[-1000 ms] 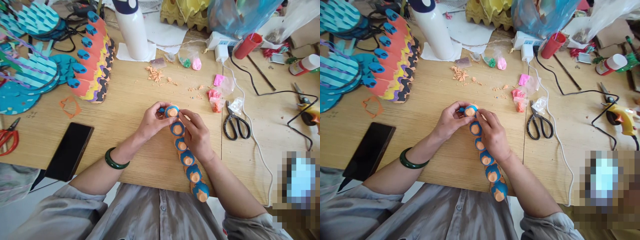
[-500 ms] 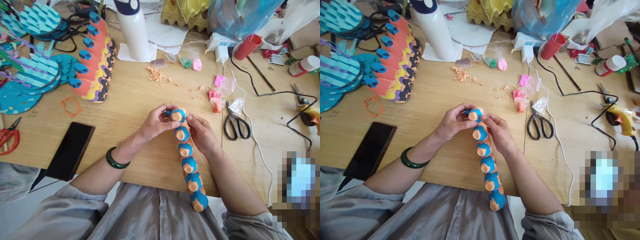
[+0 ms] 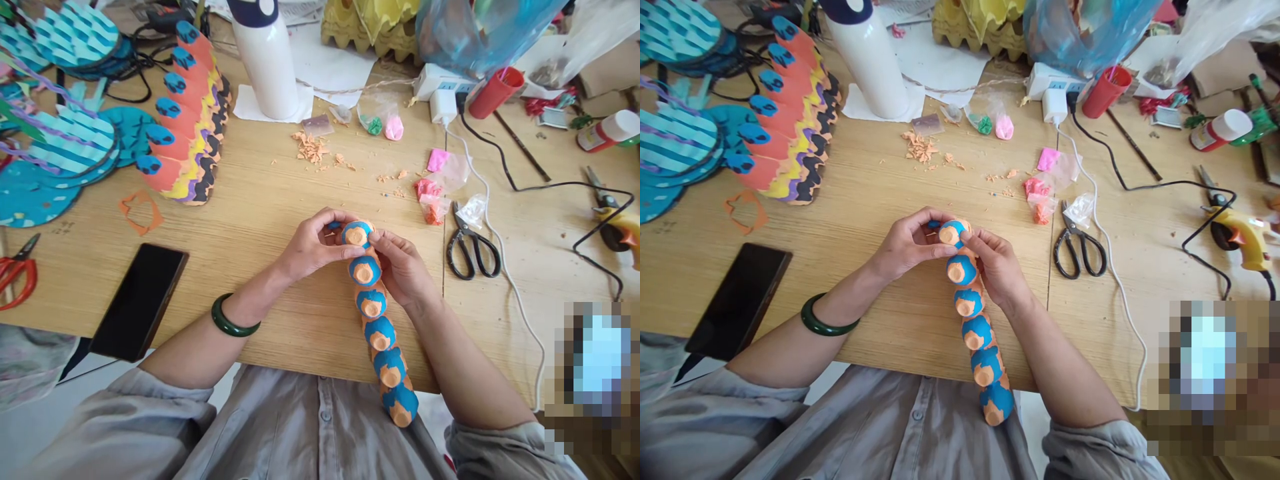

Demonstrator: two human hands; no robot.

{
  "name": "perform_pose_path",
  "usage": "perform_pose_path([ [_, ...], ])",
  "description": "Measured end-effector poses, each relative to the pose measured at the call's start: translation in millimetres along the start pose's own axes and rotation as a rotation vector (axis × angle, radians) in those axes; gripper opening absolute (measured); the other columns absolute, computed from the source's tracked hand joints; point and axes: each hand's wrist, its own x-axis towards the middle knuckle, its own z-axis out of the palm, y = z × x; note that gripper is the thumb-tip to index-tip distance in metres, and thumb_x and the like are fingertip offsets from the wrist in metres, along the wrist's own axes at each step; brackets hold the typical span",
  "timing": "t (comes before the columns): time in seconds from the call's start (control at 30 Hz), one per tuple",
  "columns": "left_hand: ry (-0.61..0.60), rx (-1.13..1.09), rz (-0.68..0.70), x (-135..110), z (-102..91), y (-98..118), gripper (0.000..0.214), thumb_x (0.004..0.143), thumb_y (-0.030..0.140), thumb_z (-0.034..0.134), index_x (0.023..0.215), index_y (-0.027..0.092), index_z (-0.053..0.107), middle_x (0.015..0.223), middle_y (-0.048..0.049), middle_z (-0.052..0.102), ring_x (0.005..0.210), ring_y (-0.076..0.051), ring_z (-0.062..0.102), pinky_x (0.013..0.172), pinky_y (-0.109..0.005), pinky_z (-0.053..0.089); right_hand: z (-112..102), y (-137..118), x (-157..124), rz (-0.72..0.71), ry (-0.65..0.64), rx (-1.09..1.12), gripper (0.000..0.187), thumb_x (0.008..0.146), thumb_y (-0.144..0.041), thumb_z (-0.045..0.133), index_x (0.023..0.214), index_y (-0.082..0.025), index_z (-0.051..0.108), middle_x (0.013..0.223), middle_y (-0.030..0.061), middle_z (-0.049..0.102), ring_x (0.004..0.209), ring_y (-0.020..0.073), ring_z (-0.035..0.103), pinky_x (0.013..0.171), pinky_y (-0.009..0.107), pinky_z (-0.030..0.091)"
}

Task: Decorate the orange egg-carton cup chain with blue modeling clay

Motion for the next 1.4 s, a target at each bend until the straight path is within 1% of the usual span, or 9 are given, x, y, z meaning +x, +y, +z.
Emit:
perform_pose_path([
  [0.1,0.004,0.002,0.006,0,1.3,1,0.053,0.061,0.032,0.097,0.104,0.017,0.069,0.103,-0.0055,0.073,0.097,-0.019,0.069,0.088,-0.034,0.059,-2,2,3,0.009,-0.001,0.007,0.033,0.07,-0.055,0.087,0.077,-0.025,0.074,0.074,0.0,0.073,0.066,0.0166,0.062,0.063,0.031,0.052],
  [0.23,0.004,0.011,0.004,-1,2.6,2,0.054,0.062,0.032,0.097,0.105,0.017,0.07,0.104,-0.0055,0.073,0.098,-0.019,0.069,0.089,-0.034,0.059,-4,3,4,0.035,-0.033,0.004,0.038,0.075,-0.062,0.081,0.08,-0.024,0.073,0.076,0.001,0.072,0.069,0.0181,0.062,0.065,0.032,0.052],
  [0.5,0.01,-0.051,-0.043,-1,1.3,0,0.053,0.059,0.031,0.099,0.102,0.017,0.071,0.105,-0.0059,0.075,0.097,-0.02,0.07,0.091,-0.038,0.059,-6,-5,2,0.002,-0.138,-0.026,0.036,0.069,-0.051,0.091,0.075,-0.023,0.069,0.067,-0.0037,0.063,0.061,0.0126,0.055,0.061,0.028,0.047],
  [0.7,0.03,-0.066,-0.051,1,2.1,1,0.054,0.056,0.03,0.1,0.1,0.017,0.073,0.103,-0.0055,0.076,0.097,-0.019,0.07,0.092,-0.037,0.059,-8,-7,3,0.056,-0.14,0.006,0.028,0.07,-0.043,0.088,0.08,-0.023,0.071,0.072,-0.0029,0.066,0.063,0.0138,0.056,0.064,0.03,0.049],
  [0.9,0.043,-0.06,-0.061,0,2.8,5,0.057,0.054,0.032,0.101,0.102,0.017,0.074,0.105,-0.0063,0.076,0.1,-0.021,0.07,0.094,-0.038,0.058,-11,-4,5,0.049,-0.085,0.006,0.028,0.077,-0.048,0.078,0.074,-0.023,0.066,0.072,-0.0012,0.064,0.067,0.0175,0.059,0.069,0.036,0.052],
  [1.07,0.029,-0.082,-0.042,1,1.8,3,0.055,0.054,0.028,0.101,0.1,0.018,0.074,0.102,-0.0047,0.076,0.097,-0.019,0.069,0.092,-0.037,0.058,-10,-3,5,0.036,-0.123,-0.01,0.032,0.071,-0.051,0.089,0.081,-0.025,0.074,0.076,-0.0022,0.07,0.066,0.0147,0.062,0.067,0.032,0.052],
  [1.2,0.011,-0.1,-0.03,2,0.4,0,0.054,0.052,0.023,0.101,0.099,0.017,0.075,0.099,-0.0036,0.076,0.094,-0.018,0.069,0.092,-0.036,0.057,-10,-4,5,0.051,-0.135,0.035,0.032,0.064,-0.044,0.095,0.083,-0.024,0.079,0.078,-0.0014,0.074,0.067,0.0135,0.063,0.066,0.028,0.053],
  [1.3,0.018,-0.108,-0.032,2,-0.1,0,0.055,0.051,0.024,0.102,0.099,0.017,0.076,0.1,-0.0039,0.076,0.095,-0.018,0.069,0.093,-0.036,0.056,-10,-5,5,0.064,-0.151,0.082,0.029,0.064,-0.036,0.095,0.084,-0.022,0.08,0.077,-0.0015,0.074,0.066,0.011,0.061,0.065,0.024,0.052],
  [1.4,0.024,-0.105,-0.041,2,-0.1,1,0.055,0.053,0.026,0.102,0.101,0.017,0.076,0.103,-0.0048,0.077,0.098,-0.02,0.069,0.094,-0.037,0.056,-11,-6,4,0.063,-0.163,0.128,0.023,0.068,-0.036,0.091,0.08,-0.02,0.079,0.071,-0.0022,0.07,0.062,0.0095,0.058,0.062,0.023,0.051],
])
